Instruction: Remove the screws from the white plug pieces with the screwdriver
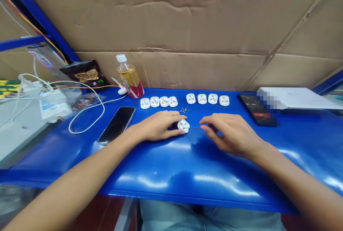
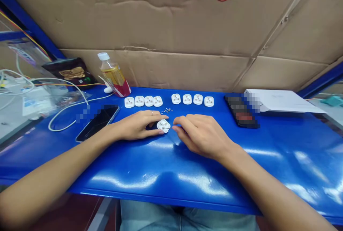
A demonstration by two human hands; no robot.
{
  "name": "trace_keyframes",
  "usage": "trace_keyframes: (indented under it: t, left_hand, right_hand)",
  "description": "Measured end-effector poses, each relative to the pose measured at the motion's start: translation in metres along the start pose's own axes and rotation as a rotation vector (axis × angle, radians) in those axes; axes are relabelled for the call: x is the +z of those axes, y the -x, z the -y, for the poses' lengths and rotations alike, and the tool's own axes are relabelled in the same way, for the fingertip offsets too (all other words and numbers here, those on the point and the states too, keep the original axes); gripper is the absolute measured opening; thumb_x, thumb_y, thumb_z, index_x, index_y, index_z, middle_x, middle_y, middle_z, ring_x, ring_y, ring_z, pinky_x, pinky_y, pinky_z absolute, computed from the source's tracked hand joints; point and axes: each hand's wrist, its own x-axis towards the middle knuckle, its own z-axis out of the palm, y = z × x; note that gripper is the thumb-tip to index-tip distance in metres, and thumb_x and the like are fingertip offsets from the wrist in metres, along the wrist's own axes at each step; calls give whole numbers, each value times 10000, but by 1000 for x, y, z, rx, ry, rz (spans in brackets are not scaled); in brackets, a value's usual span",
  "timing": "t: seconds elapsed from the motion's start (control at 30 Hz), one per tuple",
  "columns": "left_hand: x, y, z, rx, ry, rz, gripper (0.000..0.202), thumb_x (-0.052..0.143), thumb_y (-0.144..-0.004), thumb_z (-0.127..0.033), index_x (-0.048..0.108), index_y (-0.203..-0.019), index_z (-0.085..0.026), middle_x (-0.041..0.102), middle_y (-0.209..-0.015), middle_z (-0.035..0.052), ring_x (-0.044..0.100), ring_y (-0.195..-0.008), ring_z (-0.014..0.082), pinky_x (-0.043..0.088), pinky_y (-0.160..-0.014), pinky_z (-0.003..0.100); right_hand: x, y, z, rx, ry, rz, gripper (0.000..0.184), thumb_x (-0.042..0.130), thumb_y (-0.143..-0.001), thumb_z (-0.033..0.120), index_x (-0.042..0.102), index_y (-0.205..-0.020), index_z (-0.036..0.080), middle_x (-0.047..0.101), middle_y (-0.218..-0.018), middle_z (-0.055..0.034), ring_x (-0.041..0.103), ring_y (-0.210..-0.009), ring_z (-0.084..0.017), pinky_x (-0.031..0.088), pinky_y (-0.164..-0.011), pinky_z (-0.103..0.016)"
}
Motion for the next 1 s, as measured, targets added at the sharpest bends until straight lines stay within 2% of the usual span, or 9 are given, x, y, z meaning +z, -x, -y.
trace_keyframes:
  t: [0.13,0.3,0.4,0.5,0.6,0.73,0.8,0.9,1.0]
  left_hand:
    - [0,0,0,2,-5,1,510,578,-1054,-507,603,-1449,-185,703,-1340,127,695,-1169,265,527,-969,344]
    - [-1,-1,-1,2,-8,3,515,582,-1051,-509,611,-1446,-179,713,-1311,128,702,-1144,269,532,-953,346]
    - [-1,0,-1,3,-3,3,508,588,-1051,-494,609,-1448,-178,711,-1316,137,702,-1142,274,542,-944,357]
    - [-1,0,-1,-1,-7,5,526,583,-1052,-501,604,-1454,-163,700,-1342,151,697,-1156,279,540,-959,364]
    - [-1,0,-1,-1,-17,3,525,589,-1049,-503,607,-1452,-167,704,-1333,145,701,-1158,274,535,-970,352]
    - [-1,0,-1,10,4,-2,496,593,-1051,-485,607,-1449,-189,707,-1324,131,698,-1153,265,535,-947,342]
    - [-1,0,-1,10,6,-2,488,591,-1053,-483,610,-1446,-194,711,-1316,130,701,-1134,263,537,-923,338]
    - [-1,0,-1,11,-8,-12,499,599,-1047,-491,614,-1445,-190,712,-1313,133,705,-1130,269,536,-932,344]
    - [0,1,0,11,-22,-10,512,597,-1046,-499,611,-1450,-185,714,-1306,131,706,-1134,270,535,-941,342]
  right_hand:
    - [0,-2,1,-44,-66,-34,162,532,-965,114,601,-1090,190,706,-844,-53,654,-737,-203,519,-651,-323]
    - [-5,-3,2,-28,-133,12,262,550,-855,66,580,-1071,210,712,-938,-78,662,-846,-237,553,-715,-359]
    - [-5,-1,1,2,-118,39,192,589,-918,162,585,-1106,196,721,-941,-82,678,-826,-233,547,-693,-354]
    - [-2,0,1,23,-44,19,118,579,-1027,278,605,-1102,191,723,-835,-43,671,-693,-190,494,-601,-312]
    - [0,-2,2,-16,-18,-20,84,533,-1042,210,613,-1064,197,699,-784,-29,642,-668,-182,484,-602,-308]
    - [-2,-5,5,-48,-102,-36,187,542,-948,111,598,-1103,198,727,-940,-86,672,-844,-235,561,-722,-360]
    - [-2,-4,5,-24,-110,-22,195,557,-950,139,600,-1134,191,734,-987,-104,698,-873,-247,578,-729,-370]
    - [-1,-2,3,31,-51,-12,156,573,-1014,236,612,-1157,184,759,-941,-85,731,-781,-228,560,-660,-339]
    - [0,-1,1,37,-19,-20,109,553,-1029,212,614,-1118,194,753,-883,-58,715,-711,-198,535,-632,-314]
